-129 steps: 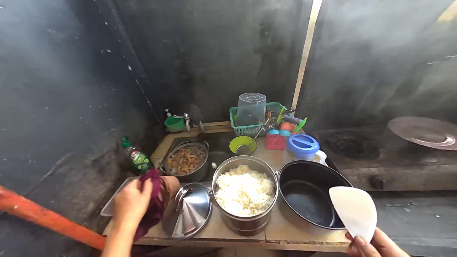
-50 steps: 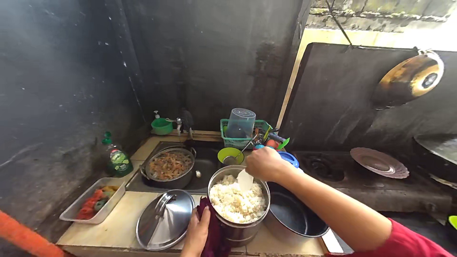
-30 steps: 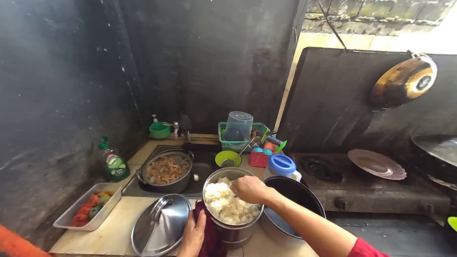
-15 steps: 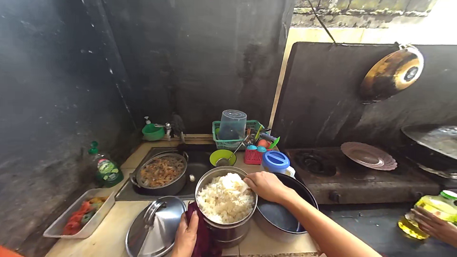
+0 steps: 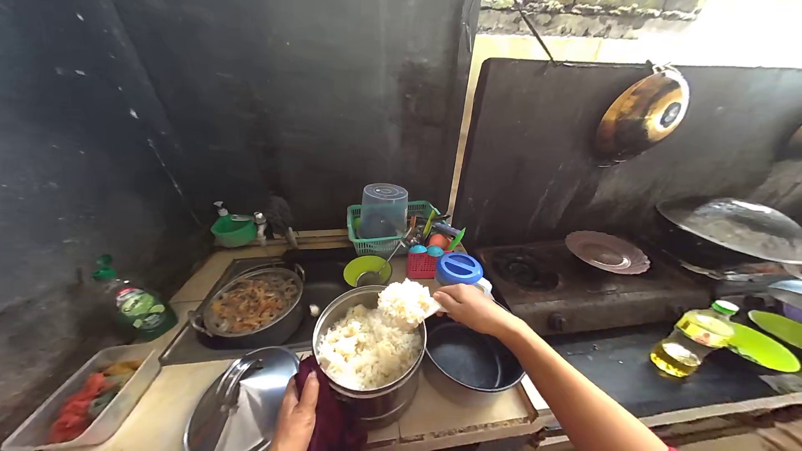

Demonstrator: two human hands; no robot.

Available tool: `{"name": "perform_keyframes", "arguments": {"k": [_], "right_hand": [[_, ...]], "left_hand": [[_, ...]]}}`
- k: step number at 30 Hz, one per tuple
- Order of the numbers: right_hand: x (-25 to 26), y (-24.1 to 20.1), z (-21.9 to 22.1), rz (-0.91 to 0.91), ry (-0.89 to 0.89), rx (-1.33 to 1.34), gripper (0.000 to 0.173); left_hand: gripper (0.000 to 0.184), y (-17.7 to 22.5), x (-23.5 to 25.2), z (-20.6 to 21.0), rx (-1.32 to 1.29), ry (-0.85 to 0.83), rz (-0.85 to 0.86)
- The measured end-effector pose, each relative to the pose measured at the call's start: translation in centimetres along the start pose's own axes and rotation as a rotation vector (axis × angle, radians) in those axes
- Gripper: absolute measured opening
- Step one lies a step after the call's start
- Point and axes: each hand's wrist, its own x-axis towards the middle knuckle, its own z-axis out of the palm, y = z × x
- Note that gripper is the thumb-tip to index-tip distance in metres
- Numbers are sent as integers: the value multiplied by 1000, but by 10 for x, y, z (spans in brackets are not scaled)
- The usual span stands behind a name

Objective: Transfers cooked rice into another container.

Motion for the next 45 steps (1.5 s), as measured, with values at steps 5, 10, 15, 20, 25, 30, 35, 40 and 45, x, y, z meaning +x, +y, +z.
{"name": "perform_keyframes", "arguments": {"k": [5,10,15,20,25,30,35,40,45], "right_hand": [[-42,24,-47,88,77,8,43],[-71,36,-46,248,39,-571,26],[-65,70,19,236,-107,-804,24],[-73,33,-29,44,274,-779,17],[-56,-31,-62,-200,394,-684,25],[-4,-75,-27,-329,150,-746,28],[41,-85,7,-309,-240,-906,36],[62,-66,34,-364,-293,-739,39],[71,-68,57,-395,-309,-623,43]], "left_hand": [[54,2,-2,-2,14,-15,0],[51,1,-1,-3,4,-18,13],[52,3,-3,-4,8,-20,13],[56,9,-7,-9,27,-52,-4],[59,9,-9,-8,52,-39,-21],[59,1,-8,-2,10,-19,-17],[60,5,-7,0,-12,-54,-67],[61,3,-3,-6,-48,-123,-95],[61,7,-4,-8,-12,-147,-91]]}}
